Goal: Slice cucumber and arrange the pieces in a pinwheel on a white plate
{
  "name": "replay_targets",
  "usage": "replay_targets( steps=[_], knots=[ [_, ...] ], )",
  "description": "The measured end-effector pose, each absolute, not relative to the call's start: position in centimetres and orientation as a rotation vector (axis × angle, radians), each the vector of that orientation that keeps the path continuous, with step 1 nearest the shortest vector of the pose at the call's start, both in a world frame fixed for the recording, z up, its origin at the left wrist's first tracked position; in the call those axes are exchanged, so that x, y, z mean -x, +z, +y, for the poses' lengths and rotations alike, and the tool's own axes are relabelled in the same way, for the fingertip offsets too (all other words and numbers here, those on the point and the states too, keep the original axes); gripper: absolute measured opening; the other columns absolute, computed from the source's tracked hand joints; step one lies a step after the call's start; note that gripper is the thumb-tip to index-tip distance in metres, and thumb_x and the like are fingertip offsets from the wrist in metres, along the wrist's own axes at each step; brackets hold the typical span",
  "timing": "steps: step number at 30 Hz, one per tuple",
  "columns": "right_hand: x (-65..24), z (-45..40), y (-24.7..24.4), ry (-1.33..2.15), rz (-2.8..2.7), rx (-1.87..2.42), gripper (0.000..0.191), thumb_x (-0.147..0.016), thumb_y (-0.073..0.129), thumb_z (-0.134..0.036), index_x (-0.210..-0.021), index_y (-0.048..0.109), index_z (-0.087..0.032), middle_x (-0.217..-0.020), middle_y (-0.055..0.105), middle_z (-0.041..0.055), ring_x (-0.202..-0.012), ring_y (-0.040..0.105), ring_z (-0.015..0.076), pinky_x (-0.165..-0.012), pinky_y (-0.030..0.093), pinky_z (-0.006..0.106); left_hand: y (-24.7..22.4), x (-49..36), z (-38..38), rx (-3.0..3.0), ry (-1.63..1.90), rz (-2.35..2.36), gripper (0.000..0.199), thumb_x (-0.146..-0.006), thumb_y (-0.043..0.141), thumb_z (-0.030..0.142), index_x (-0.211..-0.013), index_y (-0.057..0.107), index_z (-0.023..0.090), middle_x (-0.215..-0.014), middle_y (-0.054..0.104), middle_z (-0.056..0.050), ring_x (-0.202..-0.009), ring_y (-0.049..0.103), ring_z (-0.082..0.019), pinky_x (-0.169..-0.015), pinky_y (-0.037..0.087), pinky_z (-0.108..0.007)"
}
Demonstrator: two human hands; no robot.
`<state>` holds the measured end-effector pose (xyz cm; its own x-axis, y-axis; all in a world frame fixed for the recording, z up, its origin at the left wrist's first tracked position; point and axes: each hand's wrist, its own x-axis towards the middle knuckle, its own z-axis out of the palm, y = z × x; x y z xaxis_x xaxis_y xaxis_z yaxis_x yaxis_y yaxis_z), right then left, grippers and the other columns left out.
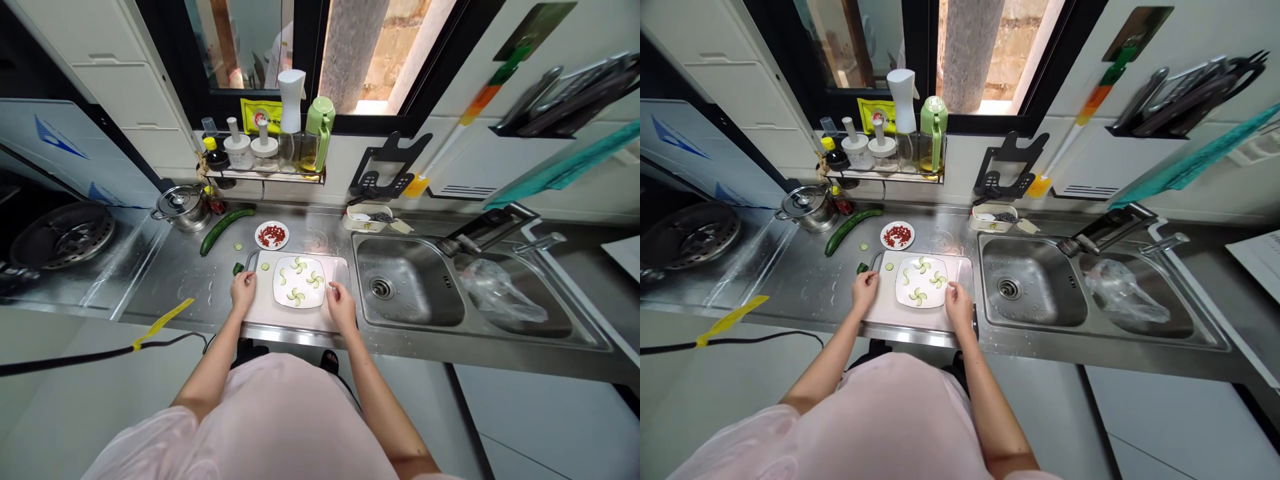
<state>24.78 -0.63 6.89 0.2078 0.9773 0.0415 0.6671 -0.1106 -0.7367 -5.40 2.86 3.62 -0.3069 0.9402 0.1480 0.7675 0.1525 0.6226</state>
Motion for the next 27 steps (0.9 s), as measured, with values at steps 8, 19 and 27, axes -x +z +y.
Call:
replay_targets(
  steps=[8, 19, 27],
  knots=[
    [-27.4, -3.2, 5.5, 0.613, -1.393, 1.919, 0.040, -0.080, 0.042, -0.044, -0.097, 0.065, -0.016, -0.066, 0.061, 0.0030, -0.063, 0.055, 0.0174, -0.062, 0.040, 0.026, 4.1, 4.9, 3.3, -1.676, 0.742, 2.220, 0.029, -0.084, 0.043, 0.035, -0.095, 0.067, 0.023, -0.093, 0.063, -0.006, -0.079, 0.056, -0.016, -0.074, 0.043, -0.027],
    [-26.3, -2.5, 5.5, 0.632, -1.406, 1.824, 0.036, -0.083, 0.042, -0.041, -0.097, 0.065, -0.016, -0.070, 0.064, 0.0034, -0.066, 0.057, 0.0163, -0.062, 0.041, 0.025, 4.5, 2.4, 6.4, -1.831, 0.375, 2.346, 0.036, -0.083, 0.048, 0.040, -0.111, 0.063, 0.022, -0.105, 0.061, -0.013, -0.101, 0.054, -0.028, -0.086, 0.038, -0.040],
    [-26.6, -3.0, 5.2, 0.660, -1.413, 1.788, 0.034, -0.083, 0.042, -0.038, -0.095, 0.065, -0.016, -0.083, 0.068, 0.0071, -0.072, 0.059, 0.0174, -0.067, 0.044, 0.026, 5.0, 1.9, 6.9, -1.846, 0.329, 2.342, 0.032, -0.083, 0.047, 0.038, -0.105, 0.064, 0.021, -0.105, 0.060, -0.013, -0.101, 0.053, -0.030, -0.086, 0.037, -0.044]
  ],
)
